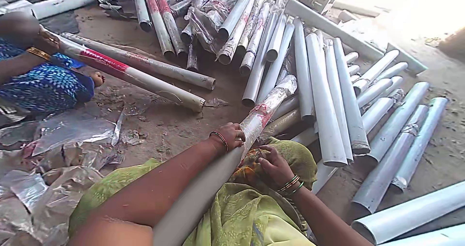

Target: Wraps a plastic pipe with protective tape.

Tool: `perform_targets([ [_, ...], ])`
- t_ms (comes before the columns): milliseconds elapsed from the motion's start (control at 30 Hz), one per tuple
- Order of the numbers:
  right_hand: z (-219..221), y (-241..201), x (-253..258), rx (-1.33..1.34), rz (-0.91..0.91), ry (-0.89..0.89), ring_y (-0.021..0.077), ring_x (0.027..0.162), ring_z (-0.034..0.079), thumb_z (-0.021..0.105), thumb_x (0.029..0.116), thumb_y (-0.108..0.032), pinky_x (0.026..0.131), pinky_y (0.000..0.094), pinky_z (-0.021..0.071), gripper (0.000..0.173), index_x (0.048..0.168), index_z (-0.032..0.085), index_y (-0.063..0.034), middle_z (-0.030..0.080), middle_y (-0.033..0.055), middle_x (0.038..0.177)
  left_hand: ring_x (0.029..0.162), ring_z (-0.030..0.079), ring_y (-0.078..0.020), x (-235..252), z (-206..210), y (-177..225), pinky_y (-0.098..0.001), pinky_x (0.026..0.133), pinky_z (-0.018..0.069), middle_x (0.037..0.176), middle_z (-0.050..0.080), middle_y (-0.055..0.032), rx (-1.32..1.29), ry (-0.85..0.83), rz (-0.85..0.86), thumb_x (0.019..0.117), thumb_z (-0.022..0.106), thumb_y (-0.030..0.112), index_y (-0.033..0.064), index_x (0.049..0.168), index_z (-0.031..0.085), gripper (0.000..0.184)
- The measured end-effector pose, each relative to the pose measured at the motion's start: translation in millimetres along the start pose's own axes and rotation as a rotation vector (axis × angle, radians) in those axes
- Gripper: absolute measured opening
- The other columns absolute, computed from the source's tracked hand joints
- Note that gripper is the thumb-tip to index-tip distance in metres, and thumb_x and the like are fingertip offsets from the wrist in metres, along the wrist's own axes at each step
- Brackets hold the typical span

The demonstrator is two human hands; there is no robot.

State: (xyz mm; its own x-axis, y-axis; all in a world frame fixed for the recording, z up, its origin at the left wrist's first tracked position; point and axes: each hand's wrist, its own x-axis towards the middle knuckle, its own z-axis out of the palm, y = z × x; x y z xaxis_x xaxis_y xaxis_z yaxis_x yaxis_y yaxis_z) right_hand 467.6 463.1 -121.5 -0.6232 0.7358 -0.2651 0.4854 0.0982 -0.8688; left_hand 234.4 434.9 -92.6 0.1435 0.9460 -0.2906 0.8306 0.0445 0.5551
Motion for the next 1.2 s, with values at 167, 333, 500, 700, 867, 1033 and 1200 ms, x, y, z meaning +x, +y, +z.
perform_targets([
  [167, 5.9, -16.6, -8.0, -0.124, 0.071, -0.049, 0.0111, 0.075, 0.065, 0.063, 0.0986, -0.017, 0.074, 0.0320, 0.0550, 0.046, 0.138, 0.047, -0.0016, 0.070, 0.0068, 0.092, 0.129, 0.053, -0.0392, 7.2, 6.4, -6.1, -0.0524, 0.109, 0.0419, 0.135, 0.060, -0.0201, 0.072, 0.007, 0.045, 0.1042, 0.059, 0.020, 0.0003, 0.119, 0.071, 0.028],
  [333, 6.8, -21.9, -16.2, -0.268, 0.126, -0.065, 0.0186, 0.080, 0.066, 0.060, 0.1019, -0.023, 0.077, 0.0405, 0.0544, 0.047, 0.142, 0.046, -0.0036, 0.069, 0.0109, 0.097, 0.129, 0.055, -0.0393, 10.4, 11.2, -24.8, -0.0535, 0.111, 0.0405, 0.132, 0.062, -0.0214, -0.017, 0.084, 0.081, 0.1064, 0.055, 0.020, 0.0003, 0.122, 0.070, 0.030],
  [500, 14.3, -21.1, -9.6, 0.064, 0.176, 0.063, 0.0064, 0.069, 0.060, 0.054, 0.1000, -0.009, 0.063, 0.0242, 0.0510, 0.042, 0.141, 0.046, -0.0004, 0.065, 0.0059, 0.093, 0.133, 0.052, -0.0382, 7.5, 3.1, -25.1, -0.0534, 0.113, 0.0385, 0.136, 0.060, -0.0197, -0.022, 0.017, 0.093, 0.1029, 0.061, 0.019, 0.0051, 0.119, 0.073, 0.024],
  [700, 24.2, -32.2, 32.5, 0.070, 0.239, 0.083, 0.0061, 0.058, 0.047, 0.066, 0.1006, -0.018, 0.058, 0.0237, 0.0437, 0.020, 0.104, 0.060, 0.0002, 0.051, 0.0002, 0.072, 0.132, 0.052, -0.0380, 9.4, 7.4, -24.7, -0.0535, 0.113, 0.0382, 0.135, 0.061, -0.0193, -0.035, 0.035, 0.065, 0.1025, 0.062, 0.020, 0.0055, 0.117, 0.073, 0.023],
  [867, 33.6, -40.7, 61.2, -0.295, 0.278, 0.025, 0.0183, 0.074, 0.056, 0.064, 0.1021, -0.028, 0.076, 0.0402, 0.0480, 0.031, 0.110, 0.065, 0.0014, 0.061, 0.0104, 0.086, 0.133, 0.052, -0.0382, 4.9, 5.0, -18.0, -0.0533, 0.113, 0.0380, 0.137, 0.060, -0.0197, -0.007, 0.015, 0.038, 0.1020, 0.060, 0.014, 0.0046, 0.119, 0.072, 0.023],
  [1033, 34.0, -42.0, 59.3, -0.189, 0.312, 0.037, 0.0116, 0.063, 0.054, 0.062, 0.1022, -0.021, 0.065, 0.0313, 0.0482, 0.023, 0.107, 0.065, 0.0012, 0.059, 0.0055, 0.077, 0.132, 0.050, -0.0364, 5.5, 5.9, -21.3, -0.0542, 0.111, 0.0401, 0.138, 0.057, -0.0171, -0.039, -0.015, 0.006, 0.0968, 0.071, 0.030, 0.0094, 0.122, 0.071, 0.033],
  [1200, 33.4, -31.5, 49.9, -0.186, 0.339, 0.090, 0.0132, 0.072, 0.061, 0.057, 0.1034, -0.017, 0.072, 0.0323, 0.0525, 0.023, 0.116, 0.064, 0.0010, 0.063, 0.0085, 0.085, 0.135, 0.047, -0.0395, 3.2, 7.6, -20.8, -0.0576, 0.108, 0.0409, 0.149, 0.044, -0.0204, -0.074, -0.066, -0.137, 0.0857, 0.082, 0.042, 0.0163, 0.139, 0.058, 0.064],
])
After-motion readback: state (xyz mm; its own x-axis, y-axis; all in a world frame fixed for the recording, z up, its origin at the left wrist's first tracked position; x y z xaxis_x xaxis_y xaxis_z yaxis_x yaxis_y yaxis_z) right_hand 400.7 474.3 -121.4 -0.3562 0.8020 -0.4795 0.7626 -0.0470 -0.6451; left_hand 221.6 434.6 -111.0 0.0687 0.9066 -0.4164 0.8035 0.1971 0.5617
